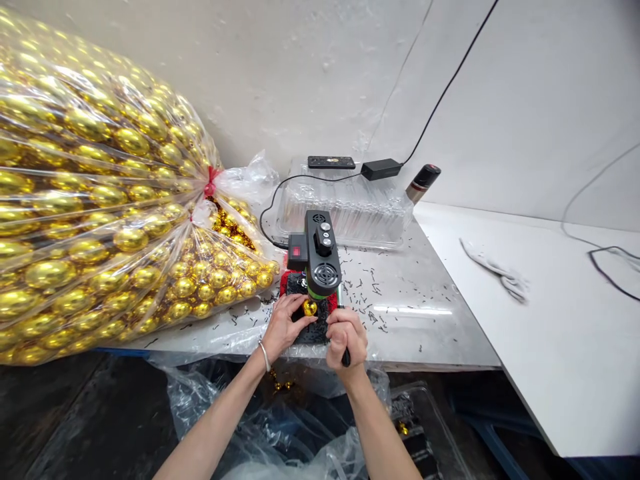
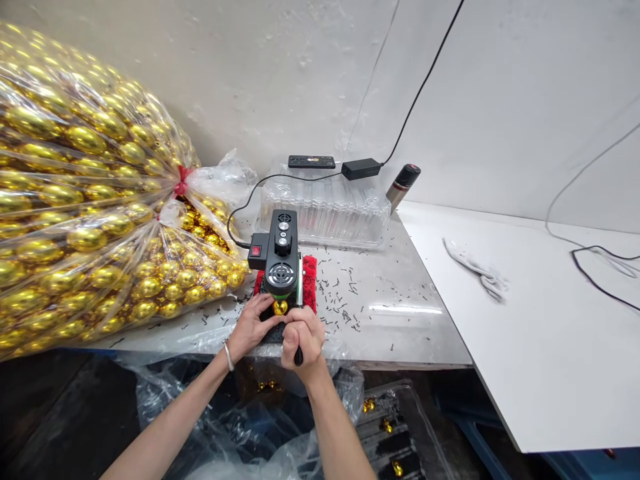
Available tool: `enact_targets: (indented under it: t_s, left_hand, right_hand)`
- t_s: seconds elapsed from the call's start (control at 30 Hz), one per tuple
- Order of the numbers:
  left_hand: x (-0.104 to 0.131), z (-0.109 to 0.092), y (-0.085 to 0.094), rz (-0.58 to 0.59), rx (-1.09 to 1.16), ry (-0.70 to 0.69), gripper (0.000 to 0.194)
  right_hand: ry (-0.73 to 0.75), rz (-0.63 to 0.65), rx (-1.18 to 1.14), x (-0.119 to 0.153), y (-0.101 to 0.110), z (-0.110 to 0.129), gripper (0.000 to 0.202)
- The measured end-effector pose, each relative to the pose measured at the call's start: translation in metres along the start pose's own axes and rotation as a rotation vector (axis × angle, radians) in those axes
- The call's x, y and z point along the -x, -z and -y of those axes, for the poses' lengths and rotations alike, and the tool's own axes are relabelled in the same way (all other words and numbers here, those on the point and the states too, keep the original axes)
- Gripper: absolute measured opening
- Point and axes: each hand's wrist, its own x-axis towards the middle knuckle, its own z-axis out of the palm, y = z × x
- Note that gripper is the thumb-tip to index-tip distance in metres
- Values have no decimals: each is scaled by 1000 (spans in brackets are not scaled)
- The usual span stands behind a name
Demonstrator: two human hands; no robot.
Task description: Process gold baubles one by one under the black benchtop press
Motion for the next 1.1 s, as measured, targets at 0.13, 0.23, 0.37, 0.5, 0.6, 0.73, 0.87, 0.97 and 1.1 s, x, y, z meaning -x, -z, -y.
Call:
enact_targets:
  t_s: [0.13, 0.23, 0.37, 0.5, 0.6, 0.73, 0.87, 0.97, 1.1]
  left_hand:
    - [0, 0, 0, 5, 14, 2, 34]
    - [0, -1, 0, 16, 21, 10, 34]
    - [1, -2, 1, 23, 32, 32, 35]
    - [0, -2, 1, 34, 61, 33, 34]
    - [-4, -3, 0, 22, 77, 32, 34]
    - [-1, -10, 7, -41, 124, 105, 33]
    - [36, -22, 25, -55, 81, 131, 37]
    - [70, -32, 37, 33, 23, 34, 47]
    - [54, -37, 57, -111, -101, -35, 41]
  right_hand:
    - [30, -45, 22, 9, -5, -7, 26]
    - [19, -60, 31, 13, -7, -10, 27]
    - [25, -29, 34, 21, -9, -16, 26]
    - [65, 3, 38, 23, -9, -18, 26]
    - [23, -20, -3, 8, -5, -9, 27]
    - [-92, -39, -42, -29, 6, 14, 29]
    - [-167, -10, -58, -51, 11, 27, 30]
    - [-157, -19, -52, -47, 9, 27, 30]
    - [-136, -35, -57, -37, 6, 23, 29]
